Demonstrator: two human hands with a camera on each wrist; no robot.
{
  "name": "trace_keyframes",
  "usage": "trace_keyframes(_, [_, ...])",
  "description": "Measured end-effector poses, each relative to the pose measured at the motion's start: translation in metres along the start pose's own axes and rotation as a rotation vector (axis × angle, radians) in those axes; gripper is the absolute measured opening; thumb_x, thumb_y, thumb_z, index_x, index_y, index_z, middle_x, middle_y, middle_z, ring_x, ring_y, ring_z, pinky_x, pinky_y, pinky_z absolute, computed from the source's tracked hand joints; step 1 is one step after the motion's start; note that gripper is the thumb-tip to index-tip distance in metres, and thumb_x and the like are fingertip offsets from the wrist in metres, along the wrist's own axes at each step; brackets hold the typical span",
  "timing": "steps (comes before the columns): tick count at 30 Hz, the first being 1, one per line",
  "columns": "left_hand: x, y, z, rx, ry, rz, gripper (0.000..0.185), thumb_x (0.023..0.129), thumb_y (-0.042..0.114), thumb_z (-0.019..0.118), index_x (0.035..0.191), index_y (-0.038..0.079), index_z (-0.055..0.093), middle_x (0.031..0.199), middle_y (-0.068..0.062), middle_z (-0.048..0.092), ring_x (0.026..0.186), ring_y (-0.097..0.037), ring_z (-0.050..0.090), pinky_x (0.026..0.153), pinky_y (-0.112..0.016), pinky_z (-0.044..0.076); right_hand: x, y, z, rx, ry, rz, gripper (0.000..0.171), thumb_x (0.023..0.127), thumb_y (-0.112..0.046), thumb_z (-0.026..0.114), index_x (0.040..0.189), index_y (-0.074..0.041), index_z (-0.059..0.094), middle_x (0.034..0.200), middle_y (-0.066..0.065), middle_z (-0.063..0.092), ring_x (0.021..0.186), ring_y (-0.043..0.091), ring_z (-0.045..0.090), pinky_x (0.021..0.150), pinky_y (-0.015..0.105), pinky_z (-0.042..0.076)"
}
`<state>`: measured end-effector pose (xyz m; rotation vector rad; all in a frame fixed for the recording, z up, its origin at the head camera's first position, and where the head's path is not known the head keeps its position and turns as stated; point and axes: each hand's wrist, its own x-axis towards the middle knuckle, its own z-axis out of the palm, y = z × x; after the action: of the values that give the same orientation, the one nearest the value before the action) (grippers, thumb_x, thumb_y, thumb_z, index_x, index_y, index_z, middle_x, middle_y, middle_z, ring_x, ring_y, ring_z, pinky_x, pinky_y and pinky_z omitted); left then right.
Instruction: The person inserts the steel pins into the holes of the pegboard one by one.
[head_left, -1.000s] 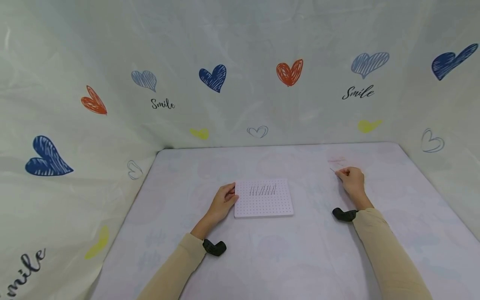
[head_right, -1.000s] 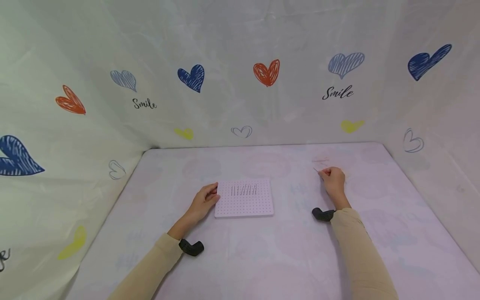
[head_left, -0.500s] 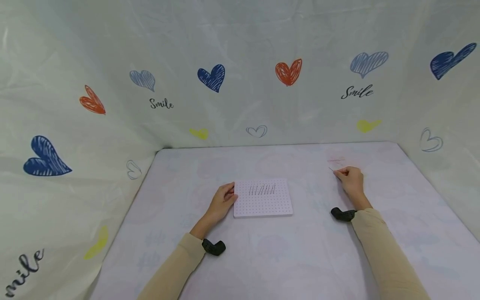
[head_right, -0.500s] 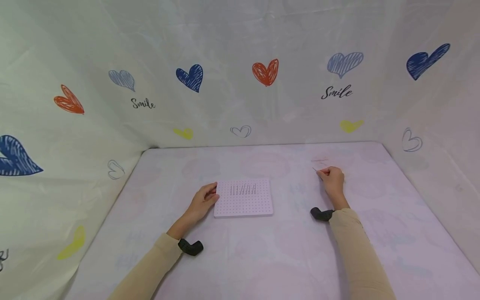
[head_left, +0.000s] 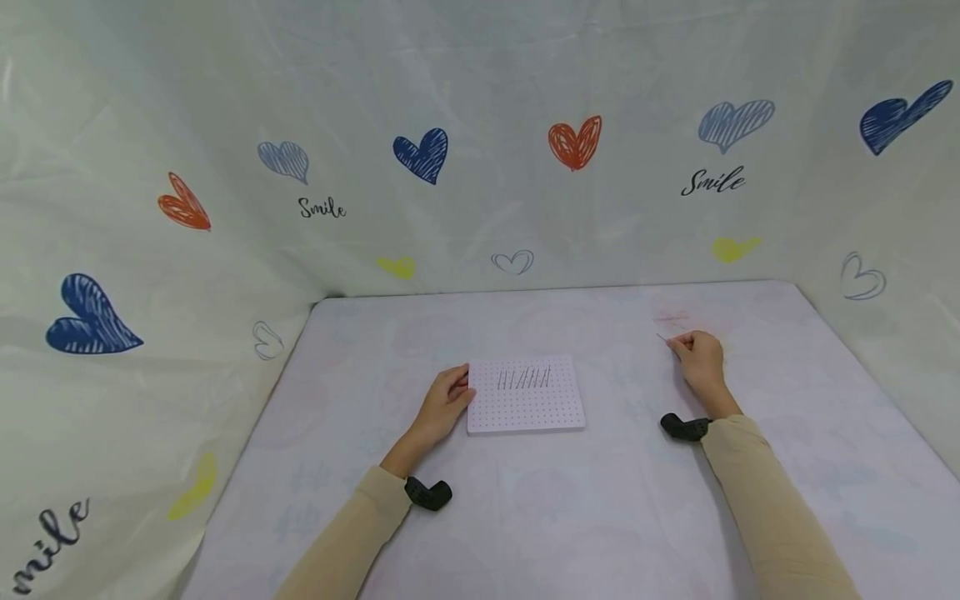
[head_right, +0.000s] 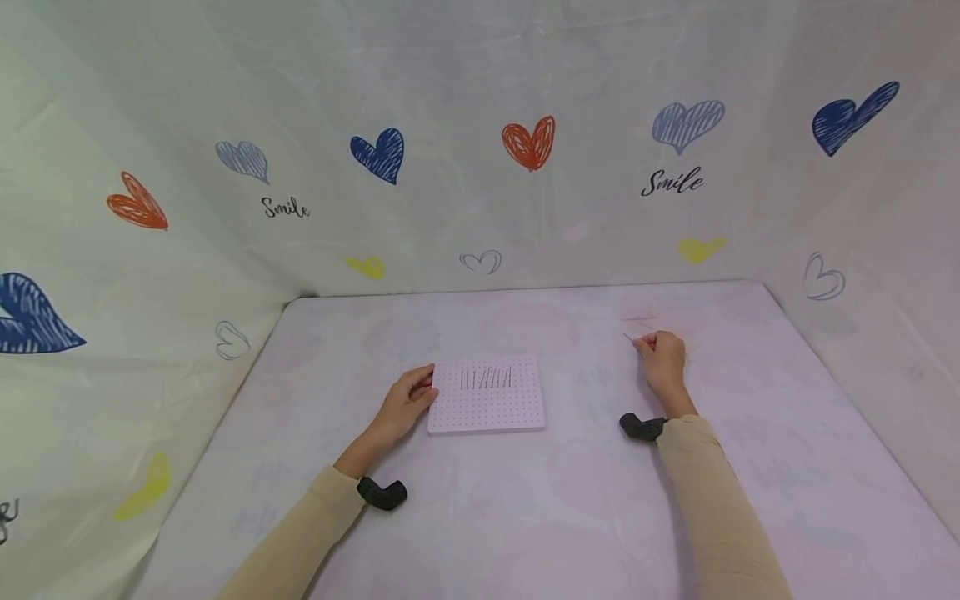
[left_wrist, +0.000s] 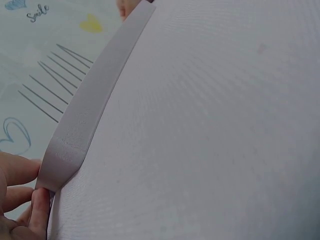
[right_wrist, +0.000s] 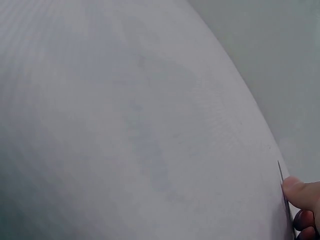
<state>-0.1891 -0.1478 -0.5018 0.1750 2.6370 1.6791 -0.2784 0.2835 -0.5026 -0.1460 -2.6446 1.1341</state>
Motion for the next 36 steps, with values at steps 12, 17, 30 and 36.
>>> trace_keyframes(12, [0.0016, 0.0024, 0.0004, 0.003, -0.007, 0.001, 0.052, 0.099, 0.001, 0.057, 0.147, -0.009, 0.039, 0.141, -0.023, 0.044, 0.122, -0.031, 0.05, 0.108, -0.039, 0.043, 0.0034, 0.004, -0.0037, 0.031, -0.044, -0.017, 0.023, 0.098, -0.007, 0.062, 0.095, 0.015, 0.063, 0.07, 0.007, 0.053, 0.069, 0.019, 0.045, 0.055, 0.022, 0.034])
trace_keyframes(17, [0.0025, 0.0028, -0.0001, -0.002, -0.004, 0.016, 0.052, 0.099, 0.0, 0.057, 0.146, -0.01, 0.039, 0.14, -0.024, 0.044, 0.122, -0.032, 0.05, 0.108, -0.041, 0.043, 0.0038, 0.0025, -0.0053, 0.026, -0.076, -0.022, 0.023, 0.1, -0.008, 0.06, 0.097, 0.014, 0.062, 0.073, 0.007, 0.052, 0.071, 0.02, 0.045, 0.057, 0.023, 0.034])
trace_keyframes(30, [0.0021, -0.0002, 0.0001, -0.008, 0.0, 0.02, 0.051, 0.099, 0.0, 0.058, 0.146, -0.01, 0.04, 0.14, -0.025, 0.044, 0.122, -0.032, 0.05, 0.108, -0.041, 0.043, 0.0035, 0.0042, -0.004, 0.005, -0.05, -0.056, 0.019, 0.096, -0.004, 0.064, 0.091, 0.015, 0.063, 0.068, 0.007, 0.052, 0.066, 0.02, 0.045, 0.055, 0.024, 0.034])
trace_keyframes(36, [0.0019, -0.001, 0.0003, -0.03, -0.007, 0.025, 0.051, 0.098, -0.002, 0.057, 0.145, -0.013, 0.039, 0.139, -0.026, 0.043, 0.121, -0.033, 0.05, 0.106, -0.038, 0.045, 0.0024, 0.0051, -0.0021, -0.013, -0.021, -0.032, 0.019, 0.095, -0.007, 0.067, 0.092, 0.012, 0.067, 0.072, 0.009, 0.056, 0.069, 0.02, 0.047, 0.057, 0.023, 0.035])
